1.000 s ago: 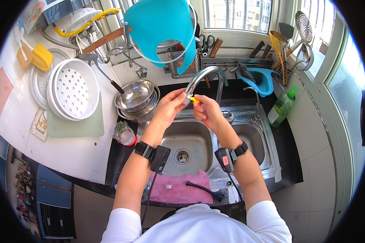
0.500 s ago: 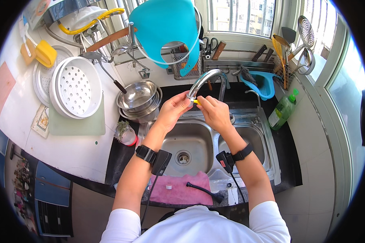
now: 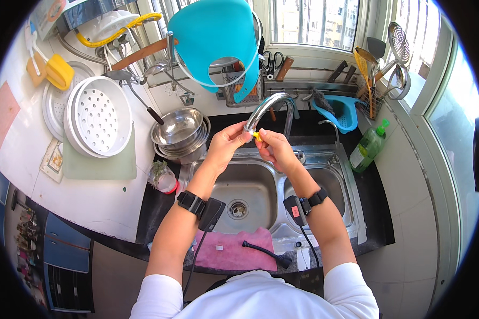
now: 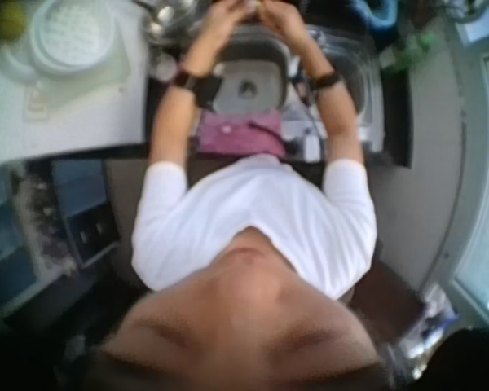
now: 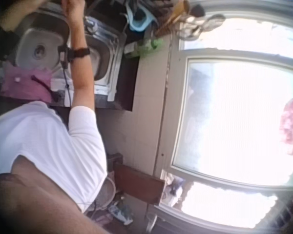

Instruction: The person assembles components for a sink faucet, including a filter and an adapter, by hand at a counter and then at a kitchen sink.

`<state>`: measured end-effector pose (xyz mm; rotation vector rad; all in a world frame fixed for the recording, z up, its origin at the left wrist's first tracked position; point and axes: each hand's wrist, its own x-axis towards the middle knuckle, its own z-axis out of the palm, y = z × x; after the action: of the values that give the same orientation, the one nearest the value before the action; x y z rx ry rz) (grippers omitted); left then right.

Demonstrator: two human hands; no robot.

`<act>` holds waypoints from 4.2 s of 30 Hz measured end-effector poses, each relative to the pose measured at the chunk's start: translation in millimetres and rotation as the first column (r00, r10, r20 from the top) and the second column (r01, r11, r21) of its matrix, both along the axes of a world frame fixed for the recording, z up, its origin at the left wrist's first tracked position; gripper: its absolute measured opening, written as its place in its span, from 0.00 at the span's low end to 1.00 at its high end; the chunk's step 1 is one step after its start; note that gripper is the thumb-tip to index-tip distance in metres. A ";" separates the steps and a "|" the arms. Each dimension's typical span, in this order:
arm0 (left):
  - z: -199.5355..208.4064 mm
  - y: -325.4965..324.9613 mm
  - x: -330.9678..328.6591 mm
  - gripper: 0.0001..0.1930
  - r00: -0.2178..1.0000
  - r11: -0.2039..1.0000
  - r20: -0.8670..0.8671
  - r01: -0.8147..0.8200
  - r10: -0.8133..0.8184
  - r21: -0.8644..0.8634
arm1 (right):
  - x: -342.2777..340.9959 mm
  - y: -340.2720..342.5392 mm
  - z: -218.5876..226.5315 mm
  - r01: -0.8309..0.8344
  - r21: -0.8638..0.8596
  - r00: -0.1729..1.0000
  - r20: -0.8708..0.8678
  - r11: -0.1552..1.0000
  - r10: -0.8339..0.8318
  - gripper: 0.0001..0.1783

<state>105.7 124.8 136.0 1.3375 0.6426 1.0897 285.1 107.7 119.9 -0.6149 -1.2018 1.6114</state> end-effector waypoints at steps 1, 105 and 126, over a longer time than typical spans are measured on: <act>0.8 0.0 0.1 0.23 1.000 1.000 -0.018 -0.007 0.007 0.023 | 0.7 0.2 0.1 -0.040 -0.022 0.999 -0.030 0.999 0.039 0.22; -62.5 -37.4 -34.3 0.17 0.973 0.968 0.056 0.229 -0.224 -0.101 | -63.1 -72.8 -54.8 0.282 0.403 0.555 0.672 0.871 -0.491 0.09; -27.7 8.5 -28.7 0.16 0.982 0.986 -0.088 0.168 -0.168 -0.005 | -71.4 -28.8 -50.5 0.453 0.367 0.594 0.556 0.813 -0.582 0.14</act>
<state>77.0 133.3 108.3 1.4218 0.5818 0.8996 213.7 79.0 69.3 -1.3427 -1.4580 0.7590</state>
